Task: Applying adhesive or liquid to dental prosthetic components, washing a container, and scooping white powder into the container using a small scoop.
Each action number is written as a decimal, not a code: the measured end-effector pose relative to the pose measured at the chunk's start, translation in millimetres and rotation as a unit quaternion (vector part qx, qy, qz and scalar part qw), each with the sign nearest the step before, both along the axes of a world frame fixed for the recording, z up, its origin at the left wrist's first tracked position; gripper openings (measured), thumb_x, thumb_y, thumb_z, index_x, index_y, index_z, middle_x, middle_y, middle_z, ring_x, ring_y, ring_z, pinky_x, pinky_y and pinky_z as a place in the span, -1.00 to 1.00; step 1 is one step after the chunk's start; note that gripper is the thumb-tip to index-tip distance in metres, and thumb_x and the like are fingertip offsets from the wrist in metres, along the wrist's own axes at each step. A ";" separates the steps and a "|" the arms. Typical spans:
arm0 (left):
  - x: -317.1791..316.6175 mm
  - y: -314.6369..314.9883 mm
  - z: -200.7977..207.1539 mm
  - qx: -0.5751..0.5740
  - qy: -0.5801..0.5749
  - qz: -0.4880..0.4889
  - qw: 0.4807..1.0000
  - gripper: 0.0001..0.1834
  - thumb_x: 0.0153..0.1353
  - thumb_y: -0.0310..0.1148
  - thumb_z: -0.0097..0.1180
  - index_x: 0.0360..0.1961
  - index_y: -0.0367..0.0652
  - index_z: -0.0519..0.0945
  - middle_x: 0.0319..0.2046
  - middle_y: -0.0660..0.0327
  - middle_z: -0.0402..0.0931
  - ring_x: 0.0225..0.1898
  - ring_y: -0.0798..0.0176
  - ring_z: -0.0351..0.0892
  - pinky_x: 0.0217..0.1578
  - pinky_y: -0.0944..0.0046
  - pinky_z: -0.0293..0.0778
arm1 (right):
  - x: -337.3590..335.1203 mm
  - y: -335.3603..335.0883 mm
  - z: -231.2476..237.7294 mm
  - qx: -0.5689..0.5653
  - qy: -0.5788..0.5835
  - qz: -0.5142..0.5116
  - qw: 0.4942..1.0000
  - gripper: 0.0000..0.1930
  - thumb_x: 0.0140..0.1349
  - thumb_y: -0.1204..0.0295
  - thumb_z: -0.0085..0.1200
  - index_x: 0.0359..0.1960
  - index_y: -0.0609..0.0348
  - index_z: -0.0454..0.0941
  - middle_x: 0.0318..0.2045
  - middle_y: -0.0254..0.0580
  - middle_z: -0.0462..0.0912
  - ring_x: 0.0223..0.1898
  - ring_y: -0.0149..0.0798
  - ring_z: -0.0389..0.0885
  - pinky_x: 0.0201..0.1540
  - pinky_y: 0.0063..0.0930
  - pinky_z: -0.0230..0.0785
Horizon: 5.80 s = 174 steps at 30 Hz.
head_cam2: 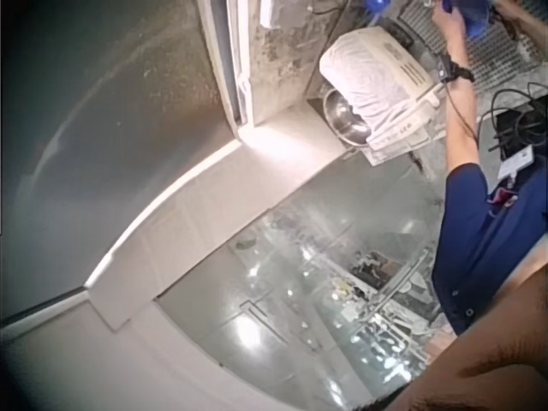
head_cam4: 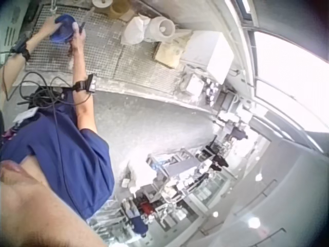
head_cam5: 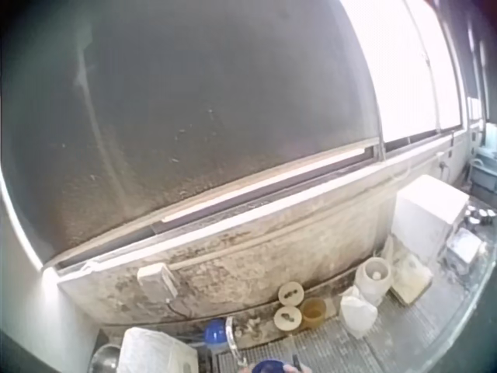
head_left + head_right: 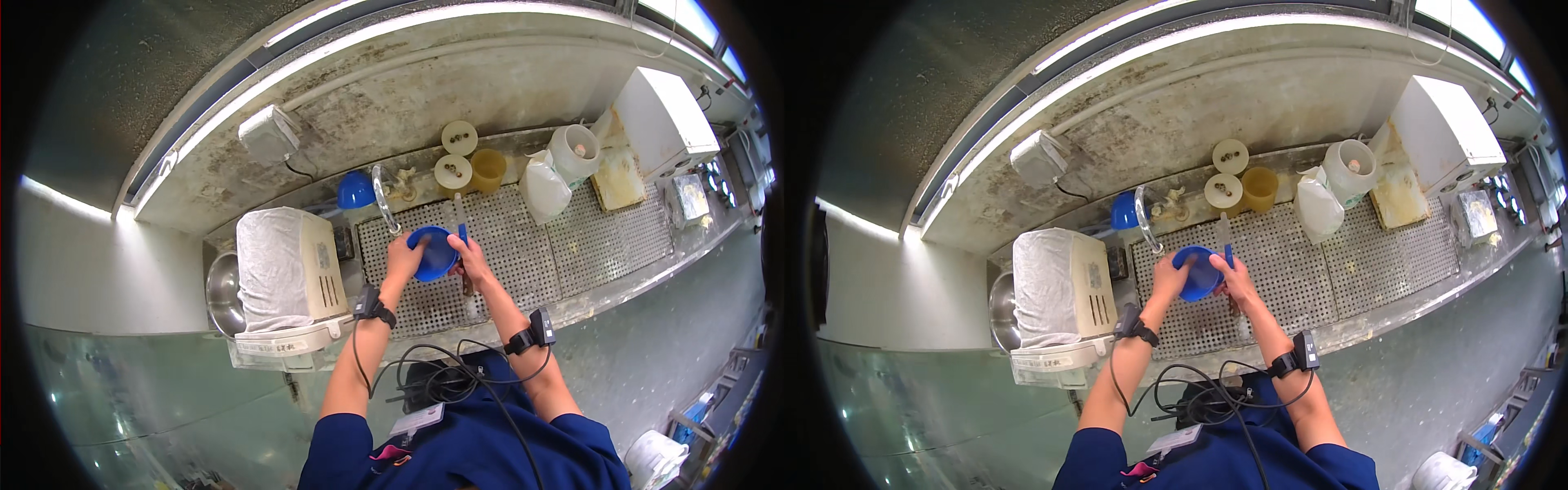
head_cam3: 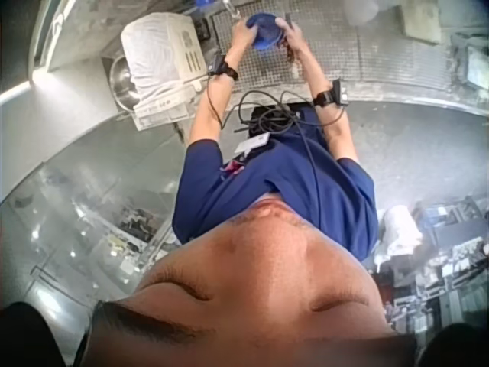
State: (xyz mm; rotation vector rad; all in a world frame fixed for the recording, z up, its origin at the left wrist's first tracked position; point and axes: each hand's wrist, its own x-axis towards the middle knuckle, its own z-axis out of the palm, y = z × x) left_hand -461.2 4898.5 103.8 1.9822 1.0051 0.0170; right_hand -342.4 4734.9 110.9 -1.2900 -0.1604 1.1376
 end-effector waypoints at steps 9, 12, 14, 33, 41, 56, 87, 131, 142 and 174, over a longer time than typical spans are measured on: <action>-10.7 -11.7 31.3 -0.622 -0.193 0.073 0.755 -0.19 0.34 0.30 -0.24 0.35 -0.13 0.30 0.25 0.06 0.41 0.24 -0.02 0.44 0.29 -0.16 0.30 | 5.5 12.4 -7.2 -0.020 0.116 0.030 0.993 -0.27 0.21 -0.34 -0.03 -0.04 0.14 0.54 -0.52 -0.39 0.62 -0.62 -0.44 0.55 -0.61 -0.65 0.26; -4.5 -11.1 27.6 -0.563 -0.191 0.121 0.795 -0.24 0.33 0.24 -0.16 0.33 -0.14 0.31 0.20 0.04 0.44 0.18 0.00 0.48 0.24 -0.09 0.35 | -5.5 25.2 -7.2 -0.011 0.142 -0.032 0.989 -0.25 0.25 -0.32 -0.03 0.10 0.15 0.49 -0.32 -0.28 0.63 -0.61 -0.37 0.58 -0.61 -0.62 0.24; -10.2 -0.5 12.6 -0.512 -0.190 0.153 0.824 -0.27 0.33 0.19 -0.10 0.31 -0.14 0.32 0.17 0.03 0.45 0.13 -0.01 0.52 0.18 -0.04 0.42 | -11.9 24.1 -11.3 -0.051 0.091 -0.049 0.993 -0.28 0.29 -0.27 -0.04 0.13 0.16 0.47 -0.27 -0.23 0.64 -0.60 -0.37 0.59 -0.60 -0.60 0.27; -36.4 7.2 -34.5 -0.449 -0.320 0.428 0.716 -0.34 0.16 0.05 0.13 0.26 0.09 0.36 0.20 0.21 0.38 0.22 0.09 0.38 0.17 -0.06 0.30 | -12.9 -10.1 -43.9 -0.059 -0.021 -0.048 0.997 -0.70 0.35 0.30 0.12 -0.04 0.30 0.59 -0.33 -0.19 0.74 -0.55 -0.49 0.57 -0.45 -0.57 0.43; -0.2 -14.3 -46.6 -0.484 -0.339 0.338 0.732 -0.41 0.22 0.06 -0.04 0.19 -0.02 0.41 0.13 0.18 0.46 0.19 0.09 0.43 0.18 -0.05 0.34 | -9.2 -8.6 -18.9 -0.019 -0.032 -0.068 0.997 -0.70 0.36 0.44 0.04 0.09 0.24 0.56 -0.12 -0.20 0.71 -0.51 -0.49 0.54 -0.47 -0.61 0.31; 0.3 -5.3 -5.2 -0.012 -0.145 0.032 0.989 -0.23 -0.07 -0.16 0.36 0.22 -0.06 0.41 0.12 0.04 0.45 0.08 -0.06 0.51 0.10 0.04 0.48 | 3.0 -30.0 -34.1 -0.070 -0.028 -0.087 0.993 -0.69 0.39 0.44 0.02 0.13 0.23 0.52 -0.14 -0.22 0.69 -0.52 -0.59 0.42 -0.54 -0.72 0.22; -17.5 -65.4 14.4 -0.616 -0.221 0.192 0.732 -0.28 0.23 0.18 -0.11 0.27 -0.08 0.37 0.12 0.14 0.49 0.07 0.14 0.52 0.13 0.03 0.42 | -18.8 -35.8 -30.6 0.001 0.007 -0.226 0.974 -0.71 0.43 0.27 0.04 0.04 0.19 0.52 -0.32 -0.31 0.57 -0.65 -0.57 0.31 -0.60 -0.65 0.15; -99.9 -116.9 11.7 0.381 -0.153 0.159 0.898 0.03 -0.36 -0.44 0.55 0.24 -0.02 0.27 0.18 -0.09 0.16 0.24 -0.24 0.18 0.25 -0.14 0.19 | 70.5 205.1 -44.1 0.015 -0.200 0.012 0.980 -0.44 0.16 0.56 0.00 0.28 0.23 0.40 0.14 -0.08 0.59 0.16 -0.17 0.54 0.19 -0.34 0.37; -118.8 -144.0 56.4 0.429 -0.243 0.155 0.856 -0.04 -0.24 -0.29 0.43 0.29 -0.15 0.28 0.08 -0.08 0.29 0.10 -0.20 0.33 0.14 -0.14 0.24 | 2.6 -111.6 -38.1 -0.213 -0.412 0.069 0.883 -0.60 0.37 0.34 0.04 0.23 0.06 0.42 0.16 -0.01 0.52 0.19 -0.07 0.51 0.01 -0.02 0.51; -276.2 -885.4 38.1 -0.588 0.034 -0.508 0.629 -0.39 0.08 -0.22 0.25 0.16 -0.17 0.42 0.00 0.08 0.49 -0.01 0.02 0.49 -0.01 0.01 0.38 | -743.3 -811.6 35.1 -0.257 -0.195 -0.692 0.646 -0.47 0.18 0.39 0.31 0.23 0.02 0.52 -0.12 -0.12 0.64 -0.18 -0.37 0.62 -0.04 -0.49 0.46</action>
